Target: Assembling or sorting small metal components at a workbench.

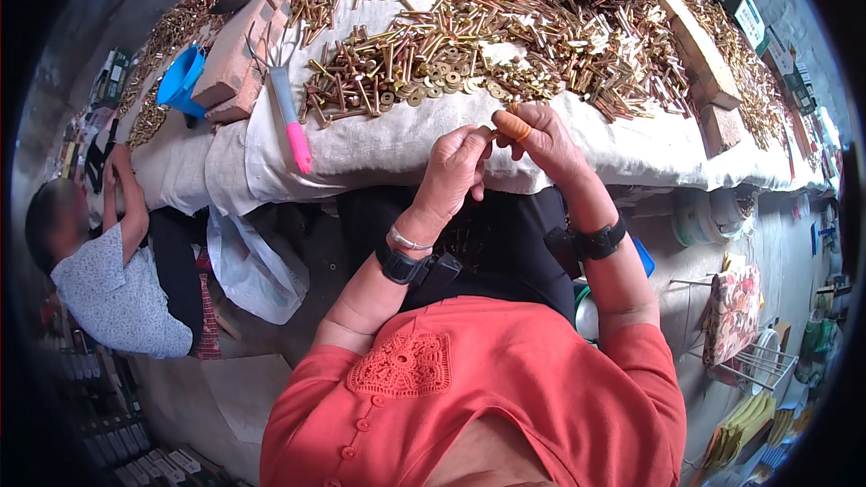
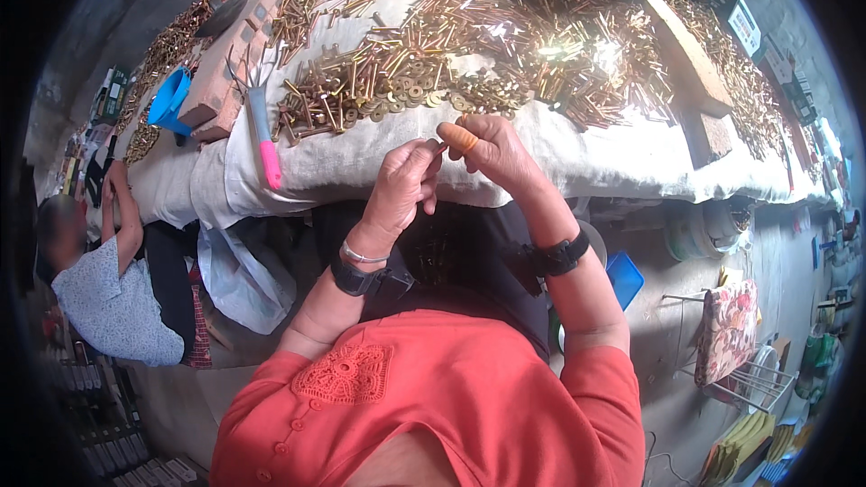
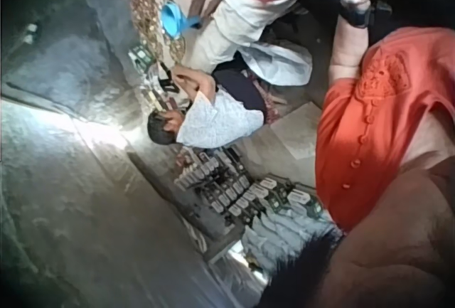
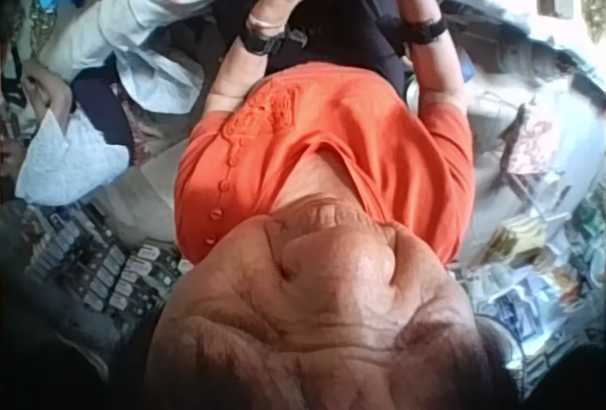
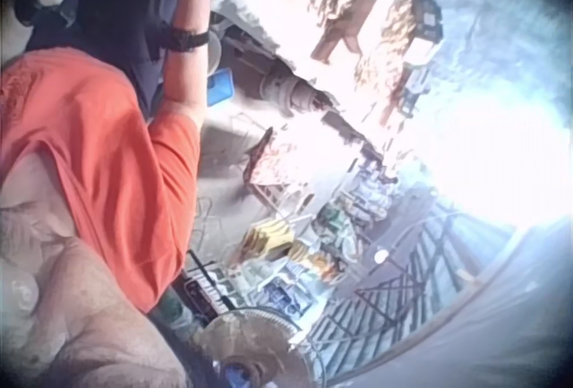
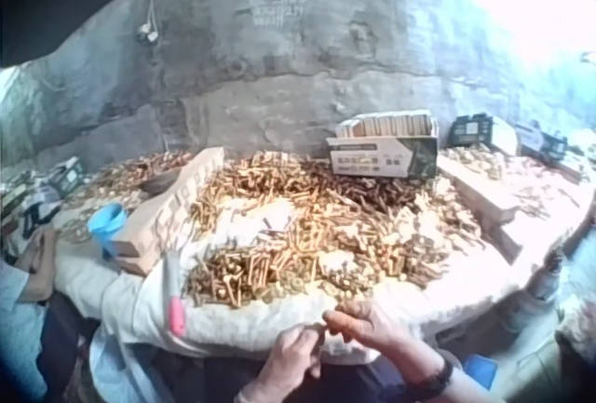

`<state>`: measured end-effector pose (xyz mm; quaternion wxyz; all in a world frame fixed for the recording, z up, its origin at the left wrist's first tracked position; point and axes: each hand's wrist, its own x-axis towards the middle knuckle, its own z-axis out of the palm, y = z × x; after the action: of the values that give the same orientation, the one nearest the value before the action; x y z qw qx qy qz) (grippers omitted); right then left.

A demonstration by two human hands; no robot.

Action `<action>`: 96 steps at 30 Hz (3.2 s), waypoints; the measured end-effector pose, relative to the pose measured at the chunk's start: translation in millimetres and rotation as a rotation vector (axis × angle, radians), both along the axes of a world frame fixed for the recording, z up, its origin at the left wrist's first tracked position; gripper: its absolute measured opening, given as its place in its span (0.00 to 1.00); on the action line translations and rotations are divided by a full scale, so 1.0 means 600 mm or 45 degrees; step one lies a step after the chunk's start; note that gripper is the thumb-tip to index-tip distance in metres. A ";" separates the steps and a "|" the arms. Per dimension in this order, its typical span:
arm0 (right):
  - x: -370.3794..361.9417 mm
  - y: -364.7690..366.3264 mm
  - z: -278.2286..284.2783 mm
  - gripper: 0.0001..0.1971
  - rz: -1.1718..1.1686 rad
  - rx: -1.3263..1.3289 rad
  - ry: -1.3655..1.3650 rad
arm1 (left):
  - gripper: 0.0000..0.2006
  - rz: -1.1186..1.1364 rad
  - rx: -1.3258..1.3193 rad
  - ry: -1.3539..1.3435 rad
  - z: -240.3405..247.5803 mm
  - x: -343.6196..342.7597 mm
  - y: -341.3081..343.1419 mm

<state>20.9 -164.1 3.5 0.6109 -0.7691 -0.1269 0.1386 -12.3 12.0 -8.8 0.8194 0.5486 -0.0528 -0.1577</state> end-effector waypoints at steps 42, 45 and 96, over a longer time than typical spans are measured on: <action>-0.017 0.027 0.019 0.11 0.013 0.013 -0.379 | 0.13 -0.126 -0.094 0.120 0.013 -0.006 0.027; -0.014 0.024 0.017 0.13 -0.015 -0.051 -0.235 | 0.14 -0.056 0.063 -0.030 0.014 -0.007 0.018; 0.007 0.065 -0.035 0.12 -0.197 0.172 -0.457 | 0.10 0.059 -0.132 0.211 -0.024 0.018 0.034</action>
<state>25.1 -124.8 -17.3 0.6375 -0.7462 -0.1834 -0.0570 -1.2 32.4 -23.1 0.8516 0.4917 0.0200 -0.1807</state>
